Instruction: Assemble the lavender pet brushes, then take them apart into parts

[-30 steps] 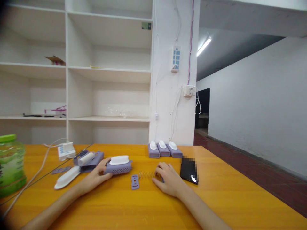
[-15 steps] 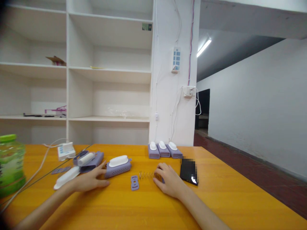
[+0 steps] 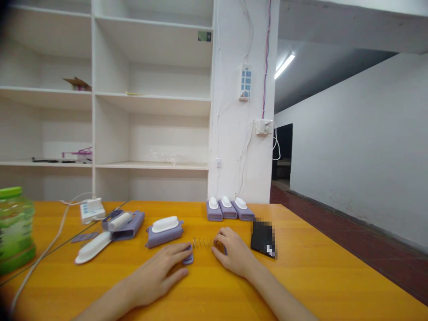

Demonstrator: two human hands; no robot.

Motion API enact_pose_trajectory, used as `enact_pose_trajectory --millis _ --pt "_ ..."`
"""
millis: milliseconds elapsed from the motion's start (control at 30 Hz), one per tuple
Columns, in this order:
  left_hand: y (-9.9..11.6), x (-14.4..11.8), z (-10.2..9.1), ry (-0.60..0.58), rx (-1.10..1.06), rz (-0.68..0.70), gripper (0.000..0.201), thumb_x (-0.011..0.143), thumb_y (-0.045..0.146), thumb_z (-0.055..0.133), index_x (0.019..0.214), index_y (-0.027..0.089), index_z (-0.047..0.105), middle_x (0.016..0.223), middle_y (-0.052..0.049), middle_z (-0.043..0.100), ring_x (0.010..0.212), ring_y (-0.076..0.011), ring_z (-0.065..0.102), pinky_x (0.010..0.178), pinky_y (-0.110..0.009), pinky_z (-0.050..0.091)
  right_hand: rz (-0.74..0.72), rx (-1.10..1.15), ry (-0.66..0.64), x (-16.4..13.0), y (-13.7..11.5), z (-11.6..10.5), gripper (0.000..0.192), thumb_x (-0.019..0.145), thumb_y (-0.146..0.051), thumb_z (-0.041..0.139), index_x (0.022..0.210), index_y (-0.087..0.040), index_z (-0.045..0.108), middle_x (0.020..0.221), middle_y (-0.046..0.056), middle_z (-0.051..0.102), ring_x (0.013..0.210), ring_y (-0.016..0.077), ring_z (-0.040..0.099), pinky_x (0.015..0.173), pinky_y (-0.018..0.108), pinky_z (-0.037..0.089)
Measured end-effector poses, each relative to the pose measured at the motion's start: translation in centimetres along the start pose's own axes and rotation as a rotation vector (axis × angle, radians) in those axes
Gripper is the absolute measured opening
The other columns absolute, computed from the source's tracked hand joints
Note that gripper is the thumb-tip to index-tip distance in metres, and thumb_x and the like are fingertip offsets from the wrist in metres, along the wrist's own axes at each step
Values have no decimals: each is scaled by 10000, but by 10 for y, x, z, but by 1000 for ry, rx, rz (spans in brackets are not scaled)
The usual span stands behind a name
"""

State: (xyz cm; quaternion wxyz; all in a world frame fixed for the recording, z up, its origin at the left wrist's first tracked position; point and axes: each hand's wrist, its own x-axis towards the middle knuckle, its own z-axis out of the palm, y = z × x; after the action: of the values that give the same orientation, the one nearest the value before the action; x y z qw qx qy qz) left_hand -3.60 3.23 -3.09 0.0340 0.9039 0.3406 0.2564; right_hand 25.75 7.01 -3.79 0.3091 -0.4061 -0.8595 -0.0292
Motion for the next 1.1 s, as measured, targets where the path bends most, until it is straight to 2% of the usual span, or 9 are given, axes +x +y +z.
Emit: enact_pose_trajectory --millis 100,167,300,367,433,533,767,933,1100 --pt "1 2 2 -11 -8 -21 334 972 352 594 1295 282 646 1379 -56 647 1246 -246 606 1090 -372 452 5 17 6 0 -1 -1 96 941 -281 588 928 -213 655 966 66 616 943 242 578 875 382 485" --pt "-1 4 -8 -1 58 -67 219 941 393 637 1069 249 740 1169 -66 737 1082 -253 673 967 -358 504 7 35 4 0 -1 -2 107 941 -293 588 928 -215 659 963 68 622 941 243 584 875 383 491" --pt "-5 4 -26 1 311 -243 499 957 568 530 675 198 712 778 -106 723 815 -293 683 796 -411 503 5 83 -5 1 -7 -3 117 930 -317 613 944 -216 671 1001 73 636 969 241 600 898 377 499" --pt "-4 3 -26 52 358 -258 493 979 565 483 769 199 737 865 -128 736 902 -324 678 862 -451 488 3 107 -7 1 -13 -2 165 918 -350 647 1016 -221 674 1086 78 634 1036 244 600 946 379 491" --pt "1 2 -20 122 316 -189 372 973 518 529 1034 211 732 1112 -135 721 1075 -340 636 952 -463 461 17 172 -6 2 -20 1 316 886 -414 705 1137 -230 653 1194 85 616 1126 255 585 1011 388 470" --pt "15 4 -6 172 222 -87 461 925 477 636 1314 232 592 1342 -125 623 1210 -336 560 1020 -460 426 70 350 -13 3 -34 7 616 802 -529 783 1298 -230 575 1309 99 586 1226 278 552 1087 417 432" --pt "35 13 15 65 221 -69 106 968 321 605 978 237 669 1014 -56 725 978 -266 633 988 -477 374 149 573 -104 -4 -68 16 551 1028 -550 417 1486 -244 396 1517 117 458 1422 267 404 1211 499 281" --pt "27 11 21 35 149 -111 111 892 203 614 961 217 700 1034 -87 719 982 -279 623 936 -443 419 12 566 -200 -8 -90 17 737 977 -525 558 1575 -253 224 1632 120 268 1509 280 244 1247 509 193" --pt "25 9 24 108 -104 -161 186 875 148 602 896 238 764 1058 -79 715 1015 -255 635 892 -363 484 -55 547 -205 0 -94 15 919 810 -567 766 1547 -270 304 1555 123 391 1442 313 359 1216 482 284"
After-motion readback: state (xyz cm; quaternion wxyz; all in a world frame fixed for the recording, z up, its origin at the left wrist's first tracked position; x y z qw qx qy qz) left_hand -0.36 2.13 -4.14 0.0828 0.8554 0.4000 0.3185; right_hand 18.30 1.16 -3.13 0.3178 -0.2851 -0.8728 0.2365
